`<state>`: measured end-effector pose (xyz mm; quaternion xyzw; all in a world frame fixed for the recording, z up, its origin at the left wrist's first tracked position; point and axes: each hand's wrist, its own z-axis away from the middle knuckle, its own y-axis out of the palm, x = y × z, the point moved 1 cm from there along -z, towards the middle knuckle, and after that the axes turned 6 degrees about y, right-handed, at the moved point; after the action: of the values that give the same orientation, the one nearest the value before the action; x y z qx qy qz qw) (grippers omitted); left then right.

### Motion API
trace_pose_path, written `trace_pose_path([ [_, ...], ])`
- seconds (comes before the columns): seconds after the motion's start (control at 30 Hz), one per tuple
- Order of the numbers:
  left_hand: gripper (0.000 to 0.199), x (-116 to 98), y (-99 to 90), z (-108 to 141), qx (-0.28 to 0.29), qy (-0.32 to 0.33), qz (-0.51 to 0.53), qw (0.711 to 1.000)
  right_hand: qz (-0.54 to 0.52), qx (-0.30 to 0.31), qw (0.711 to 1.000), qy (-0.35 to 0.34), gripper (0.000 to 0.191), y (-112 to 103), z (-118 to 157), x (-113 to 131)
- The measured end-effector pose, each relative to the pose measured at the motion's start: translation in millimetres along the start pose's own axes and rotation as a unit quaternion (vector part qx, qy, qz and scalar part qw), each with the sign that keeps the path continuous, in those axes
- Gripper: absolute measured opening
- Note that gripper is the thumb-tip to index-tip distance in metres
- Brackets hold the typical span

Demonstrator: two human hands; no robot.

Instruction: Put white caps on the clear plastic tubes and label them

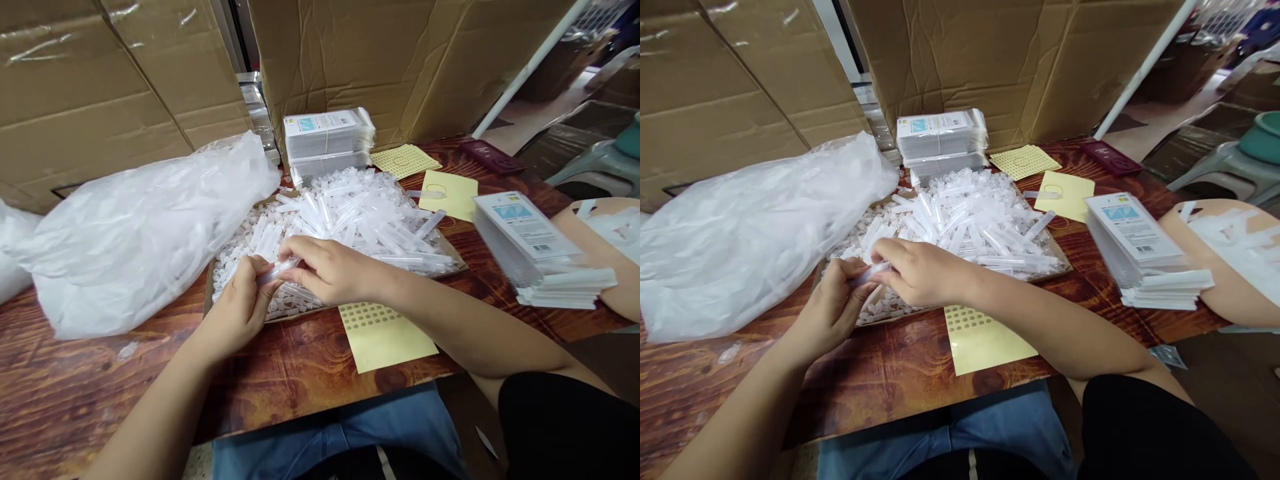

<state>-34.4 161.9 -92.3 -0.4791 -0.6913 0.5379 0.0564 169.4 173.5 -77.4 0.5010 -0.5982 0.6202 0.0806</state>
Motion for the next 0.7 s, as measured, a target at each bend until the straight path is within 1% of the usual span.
trace_pose_path([
  [0.03,0.010,0,0.2,0,0.002,-0.003,-0.001,1.000,0.003,0.001,1.000,-0.009,0.017,0,0,0],
  [0.07,0.010,0,0.6,1,0.005,-0.003,-0.005,1.000,0.013,0.002,1.000,-0.002,0.016,0,0,1],
  [0.17,0.008,0,1.7,0,0.014,-0.008,-0.020,1.000,0.040,0.022,0.996,0.077,0.021,-1,-1,1],
  [0.2,0.009,-1,1.7,0,0.015,-0.012,-0.019,1.000,0.041,0.033,0.995,0.088,0.020,-1,0,2],
  [0.27,0.008,-2,1.3,-1,0.018,-0.019,-0.007,1.000,0.034,0.051,0.996,0.071,0.017,-2,0,3],
  [0.33,0.008,-3,1.2,-1,0.010,-0.008,-0.010,1.000,0.025,0.051,0.997,0.049,0.015,-1,1,4],
  [0.37,0.007,-3,1.5,-1,0.000,0.011,-0.026,1.000,0.014,0.044,0.997,0.054,0.014,0,2,5],
  [0.43,0.009,-4,3.2,-1,-0.030,0.071,-0.089,0.993,-0.037,0.028,0.993,0.105,0.015,4,2,6],
  [0.5,0.014,-5,5.6,0,-0.062,0.136,-0.159,0.976,-0.119,0.027,0.978,0.170,0.027,7,1,9],
  [0.57,0.016,-8,6.7,0,-0.083,0.169,-0.195,0.962,-0.186,0.048,0.958,0.213,0.038,6,-1,14],
  [0.63,0.013,-12,4.4,-2,-0.095,0.158,-0.183,0.966,-0.200,0.074,0.952,0.218,0.040,-2,-2,17],
  [0.67,0.010,-13,1.9,-4,-0.097,0.132,-0.164,0.973,-0.185,0.073,0.958,0.205,0.037,-10,-3,17],
  [0.7,0.012,-13,-1.2,-8,-0.099,0.093,-0.142,0.981,-0.158,0.056,0.969,0.184,0.034,-21,-3,14],
])
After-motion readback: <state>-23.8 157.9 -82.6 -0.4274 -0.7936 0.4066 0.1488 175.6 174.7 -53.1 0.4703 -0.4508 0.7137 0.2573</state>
